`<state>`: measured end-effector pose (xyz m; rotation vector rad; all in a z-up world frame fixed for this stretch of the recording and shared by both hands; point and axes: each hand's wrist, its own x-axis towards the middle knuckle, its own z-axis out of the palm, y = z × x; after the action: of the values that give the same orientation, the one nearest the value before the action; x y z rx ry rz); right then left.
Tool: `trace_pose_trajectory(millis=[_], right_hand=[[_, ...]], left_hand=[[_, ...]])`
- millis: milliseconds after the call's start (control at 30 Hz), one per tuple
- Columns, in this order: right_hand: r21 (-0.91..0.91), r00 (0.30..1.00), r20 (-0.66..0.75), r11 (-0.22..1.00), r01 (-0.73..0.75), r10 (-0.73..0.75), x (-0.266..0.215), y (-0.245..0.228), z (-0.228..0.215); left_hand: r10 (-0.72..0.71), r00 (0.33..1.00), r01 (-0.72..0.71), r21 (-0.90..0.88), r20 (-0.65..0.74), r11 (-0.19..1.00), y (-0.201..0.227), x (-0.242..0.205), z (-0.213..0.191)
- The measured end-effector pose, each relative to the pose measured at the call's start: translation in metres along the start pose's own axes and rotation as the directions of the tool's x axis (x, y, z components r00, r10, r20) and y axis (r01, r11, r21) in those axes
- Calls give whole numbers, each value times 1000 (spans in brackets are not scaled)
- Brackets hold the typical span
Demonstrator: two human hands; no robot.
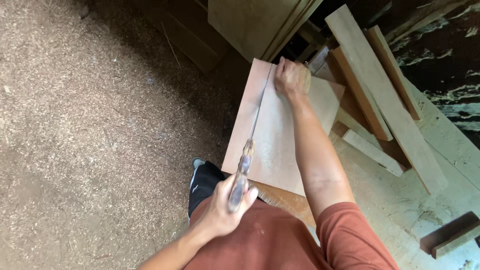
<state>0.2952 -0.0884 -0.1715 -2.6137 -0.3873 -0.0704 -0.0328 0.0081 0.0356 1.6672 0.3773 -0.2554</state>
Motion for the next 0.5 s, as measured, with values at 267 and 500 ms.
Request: trace_pose_trajectory(millis=[267,500], right_hand=[[-11,999,37,1000,27,-26,-3,5,6],[-26,995,-36,995,95,-96,0,8,8]], left_hand=[[17,1000,-18,-93,-11,996,-5,-9,1],[135,990,-136,-36,-28,990,-57,84,21]])
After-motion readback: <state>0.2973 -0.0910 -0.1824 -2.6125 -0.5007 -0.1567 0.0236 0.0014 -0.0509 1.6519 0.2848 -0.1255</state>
